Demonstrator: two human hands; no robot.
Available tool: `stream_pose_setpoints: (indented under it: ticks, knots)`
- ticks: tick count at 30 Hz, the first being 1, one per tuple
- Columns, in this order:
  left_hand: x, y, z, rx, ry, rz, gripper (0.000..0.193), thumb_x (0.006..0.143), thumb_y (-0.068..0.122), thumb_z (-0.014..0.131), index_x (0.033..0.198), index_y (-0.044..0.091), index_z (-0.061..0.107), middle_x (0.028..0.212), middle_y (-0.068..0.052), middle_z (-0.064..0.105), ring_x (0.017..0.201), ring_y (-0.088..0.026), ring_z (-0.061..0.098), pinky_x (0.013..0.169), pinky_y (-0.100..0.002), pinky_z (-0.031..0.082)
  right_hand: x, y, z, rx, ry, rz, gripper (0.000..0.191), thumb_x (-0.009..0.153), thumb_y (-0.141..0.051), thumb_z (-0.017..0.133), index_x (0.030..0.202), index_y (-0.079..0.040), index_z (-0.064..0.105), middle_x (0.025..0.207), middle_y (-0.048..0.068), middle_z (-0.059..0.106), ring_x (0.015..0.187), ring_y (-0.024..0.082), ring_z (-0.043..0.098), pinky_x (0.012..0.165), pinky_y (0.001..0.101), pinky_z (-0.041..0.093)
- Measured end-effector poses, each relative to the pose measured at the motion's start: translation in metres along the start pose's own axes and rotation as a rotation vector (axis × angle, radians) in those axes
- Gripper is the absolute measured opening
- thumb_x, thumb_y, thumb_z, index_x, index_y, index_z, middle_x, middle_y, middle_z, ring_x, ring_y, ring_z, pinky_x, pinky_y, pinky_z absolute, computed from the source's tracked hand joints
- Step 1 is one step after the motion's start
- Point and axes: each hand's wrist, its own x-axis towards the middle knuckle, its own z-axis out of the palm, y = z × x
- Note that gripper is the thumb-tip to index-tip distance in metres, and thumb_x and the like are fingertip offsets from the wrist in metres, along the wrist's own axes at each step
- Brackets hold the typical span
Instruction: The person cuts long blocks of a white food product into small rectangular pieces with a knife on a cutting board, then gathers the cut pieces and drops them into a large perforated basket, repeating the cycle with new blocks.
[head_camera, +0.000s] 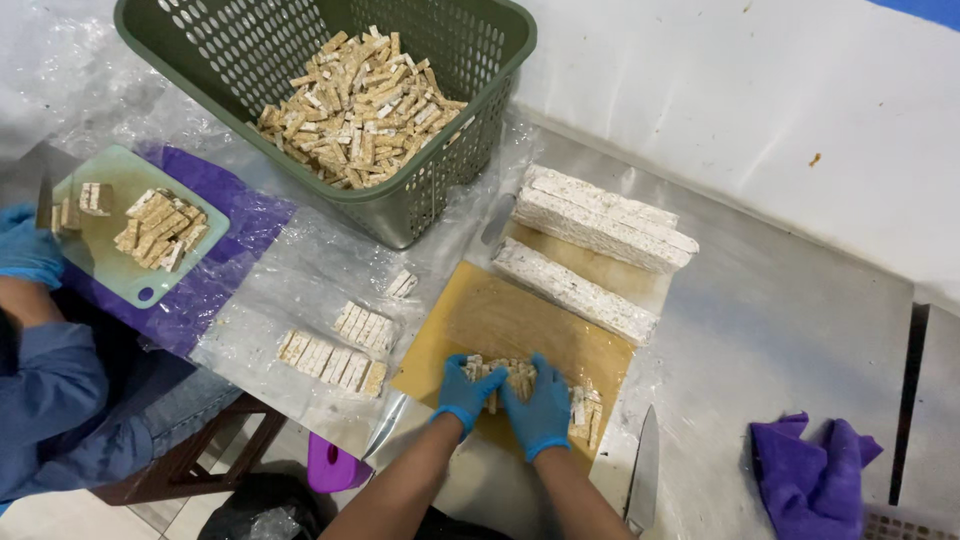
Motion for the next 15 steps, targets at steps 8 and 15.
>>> stream_pose_setpoints:
  ticks: [8,15]
  knots:
    - [0.005,0.009,0.011,-0.333,-0.083,-0.092,0.098,0.066,0.030,0.094,0.145,0.013,0.039,0.130,-0.008,0.060,0.113,-0.019,0.063,0.095,-0.036,0.056,0.039,-0.014,-0.006,-0.035,-0.147,0.246,0.067,0.081,-0.051,0.073,0.138,-0.018,0.059,0.137,0.021,0.058,0.124,0.038,0.060,0.104,0.0456,0.049]
    - [0.019,0.002,0.021,-0.438,-0.235,0.002,0.087,0.066,0.028,0.094,0.138,0.008,0.049,0.118,-0.010,0.066,0.105,-0.020,0.066,0.092,-0.036,0.058,0.034,0.010,0.007,0.442,0.019,0.221,0.049,0.084,-0.028,0.074,0.128,-0.009,0.065,0.128,0.015,0.067,0.117,0.026,0.065,0.101,0.0375,0.050]
